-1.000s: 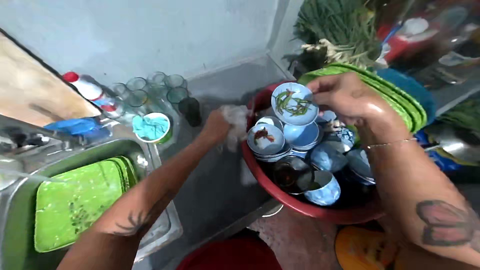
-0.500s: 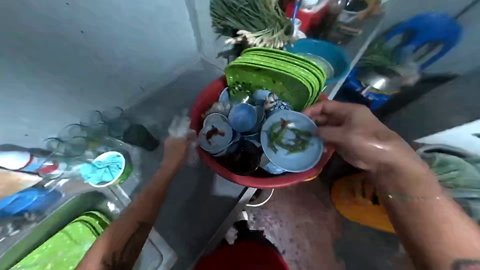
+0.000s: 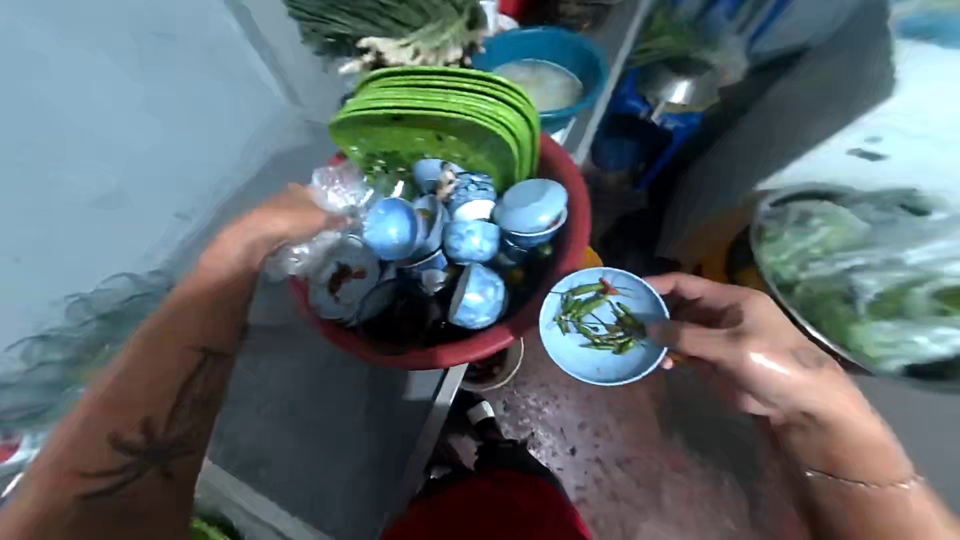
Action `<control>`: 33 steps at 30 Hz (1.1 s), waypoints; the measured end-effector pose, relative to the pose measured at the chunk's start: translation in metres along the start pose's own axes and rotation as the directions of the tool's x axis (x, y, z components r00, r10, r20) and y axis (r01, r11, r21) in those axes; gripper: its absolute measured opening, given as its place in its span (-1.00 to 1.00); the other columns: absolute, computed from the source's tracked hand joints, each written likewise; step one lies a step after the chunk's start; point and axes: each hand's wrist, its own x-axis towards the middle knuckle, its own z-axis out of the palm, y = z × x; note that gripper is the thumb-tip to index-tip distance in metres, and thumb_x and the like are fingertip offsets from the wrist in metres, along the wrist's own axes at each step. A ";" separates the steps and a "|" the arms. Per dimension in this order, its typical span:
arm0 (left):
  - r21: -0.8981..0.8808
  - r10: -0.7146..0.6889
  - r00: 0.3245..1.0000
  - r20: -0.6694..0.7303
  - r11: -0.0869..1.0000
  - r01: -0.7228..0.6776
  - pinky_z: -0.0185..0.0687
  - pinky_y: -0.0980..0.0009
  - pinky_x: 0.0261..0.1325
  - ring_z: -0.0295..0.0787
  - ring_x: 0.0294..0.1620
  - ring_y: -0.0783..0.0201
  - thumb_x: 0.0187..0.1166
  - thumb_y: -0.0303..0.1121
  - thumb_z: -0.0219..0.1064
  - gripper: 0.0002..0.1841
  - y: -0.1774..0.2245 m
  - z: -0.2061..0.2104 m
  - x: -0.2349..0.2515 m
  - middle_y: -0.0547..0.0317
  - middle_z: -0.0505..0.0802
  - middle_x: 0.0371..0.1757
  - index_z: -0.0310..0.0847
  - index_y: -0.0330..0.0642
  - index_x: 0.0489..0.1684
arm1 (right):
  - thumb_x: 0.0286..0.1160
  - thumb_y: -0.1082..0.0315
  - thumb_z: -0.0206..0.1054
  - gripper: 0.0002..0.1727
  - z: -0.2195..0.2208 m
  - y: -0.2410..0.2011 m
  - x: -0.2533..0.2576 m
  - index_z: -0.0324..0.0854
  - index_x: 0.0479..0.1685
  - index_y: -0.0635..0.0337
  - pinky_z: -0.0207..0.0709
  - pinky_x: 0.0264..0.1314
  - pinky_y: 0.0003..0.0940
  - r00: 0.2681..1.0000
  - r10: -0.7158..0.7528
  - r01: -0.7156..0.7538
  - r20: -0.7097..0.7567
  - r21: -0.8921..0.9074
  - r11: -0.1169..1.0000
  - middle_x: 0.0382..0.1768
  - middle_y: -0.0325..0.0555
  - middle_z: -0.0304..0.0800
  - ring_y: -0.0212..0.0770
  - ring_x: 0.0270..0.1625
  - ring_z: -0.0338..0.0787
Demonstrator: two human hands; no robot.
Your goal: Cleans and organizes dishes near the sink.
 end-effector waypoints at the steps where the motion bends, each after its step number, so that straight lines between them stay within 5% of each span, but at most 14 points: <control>1: 0.059 -0.020 0.999 0.035 0.998 0.018 0.47 -0.39 0.17 0.67 0.02 -0.33 0.66 -0.23 0.40 -0.54 0.003 0.002 0.007 -0.50 0.72 0.03 0.55 -0.57 0.18 | 0.13 0.56 0.31 -0.58 -0.002 0.002 -0.003 0.76 0.04 0.06 0.69 -0.42 -0.59 1.000 -0.015 0.015 0.001 0.010 1.000 -0.30 -0.29 0.85 -0.45 -0.44 0.77; 7: 0.233 -0.029 0.998 0.060 0.972 0.014 0.42 -0.47 0.17 0.65 0.05 -0.44 0.68 -0.34 0.35 -0.61 0.014 0.009 0.025 -0.61 0.70 0.02 0.54 -0.65 0.11 | 0.12 0.63 0.28 -0.56 -0.008 0.007 -0.016 0.76 0.04 0.08 0.69 -0.44 -0.62 0.998 -0.054 0.057 -0.033 0.106 0.993 -0.32 -0.29 0.85 -0.47 -0.45 0.77; 10: 0.110 0.031 0.999 -0.015 0.993 -0.029 0.45 -0.47 0.16 0.67 0.05 -0.42 0.72 -0.38 0.26 -0.65 0.007 0.009 0.020 -0.58 0.70 0.06 0.53 -0.59 0.19 | 0.11 0.61 0.27 -0.55 -0.010 0.015 -0.018 0.77 0.05 0.08 0.70 -0.40 -0.60 0.995 -0.089 0.093 -0.036 0.133 0.987 -0.29 -0.28 0.87 -0.46 -0.42 0.79; 15: -0.234 -0.066 0.968 -0.241 0.972 0.008 0.56 -0.01 0.17 0.62 0.04 0.14 0.81 -0.21 0.15 -0.56 0.006 -0.006 -0.008 -0.17 0.65 0.24 0.38 -0.25 0.53 | 0.13 0.63 0.26 -0.53 -0.010 0.024 -0.020 0.76 0.07 0.08 0.71 -0.38 -0.62 0.996 -0.084 0.090 -0.040 0.184 0.979 -0.28 -0.30 0.88 -0.49 -0.40 0.79; 19: -0.509 -0.067 0.895 -0.441 0.840 -0.189 0.66 0.57 -0.14 0.65 -0.23 0.66 0.75 -0.17 0.17 -0.66 -0.010 -0.030 -0.009 0.46 0.67 -0.07 0.40 -0.03 0.40 | 0.13 0.59 0.29 -0.53 -0.011 0.031 -0.021 0.77 0.07 0.02 0.70 -0.39 -0.61 0.997 -0.069 0.075 -0.039 0.177 0.981 -0.29 -0.31 0.86 -0.49 -0.42 0.77; 23: -0.661 -0.131 0.822 -0.554 0.669 -0.339 0.71 0.53 -0.25 0.69 -0.35 0.59 0.71 -0.32 0.15 -0.84 -0.007 -0.055 -0.029 0.48 0.69 -0.28 0.40 0.01 0.14 | 0.07 0.53 0.29 -0.53 -0.010 0.048 -0.019 0.77 0.06 -0.01 0.77 -0.33 -0.56 0.997 0.023 -0.010 -0.074 0.180 0.984 -0.21 -0.34 0.91 -0.46 -0.32 0.85; 27: -0.614 -0.131 0.801 -0.584 0.716 -0.331 0.69 0.56 -0.23 0.64 -0.32 0.61 0.61 -0.40 0.22 -0.72 -0.023 -0.065 -0.052 0.47 0.66 -0.21 0.39 -0.01 0.23 | 0.03 0.54 0.24 -0.64 -0.008 0.073 -0.021 0.72 -0.14 0.05 0.77 -0.36 -0.52 0.974 0.165 -0.122 -0.158 0.251 0.960 -0.32 -0.38 0.91 -0.46 -0.39 0.85; 29: -0.557 -0.125 0.806 -0.579 0.782 -0.279 0.64 0.62 -0.27 0.61 -0.34 0.67 0.61 -0.41 0.21 -0.70 -0.038 -0.065 -0.065 0.52 0.64 -0.21 0.42 0.04 0.26 | 0.20 0.60 0.14 -0.69 -0.010 0.087 -0.025 0.68 -0.16 0.12 0.76 -0.38 -0.53 0.950 0.232 -0.162 -0.208 0.305 0.938 -0.36 -0.32 0.89 -0.45 -0.43 0.83; 31: -0.507 -0.007 0.826 -0.564 0.793 -0.339 0.68 0.65 -0.19 0.68 -0.27 0.71 0.59 -0.39 0.21 -0.70 -0.095 -0.070 -0.059 0.63 0.70 -0.18 0.41 0.15 0.22 | 0.40 0.65 0.04 -0.71 -0.016 0.100 -0.030 0.62 -0.09 0.17 0.76 -0.39 -0.56 0.917 0.304 -0.208 -0.259 0.341 0.917 -0.39 -0.29 0.87 -0.45 -0.47 0.82; 33: -0.477 0.203 0.848 -0.489 0.752 -0.455 0.72 0.51 0.09 0.73 0.03 0.56 0.68 -0.34 0.19 -0.56 -0.180 -0.076 -0.045 0.47 0.73 0.13 0.36 0.04 0.55 | 0.53 0.64 0.02 -0.72 -0.024 0.116 -0.033 0.60 0.00 0.22 0.71 -0.41 -0.58 0.876 0.370 -0.246 -0.309 0.373 0.895 -0.40 -0.26 0.84 -0.45 -0.49 0.78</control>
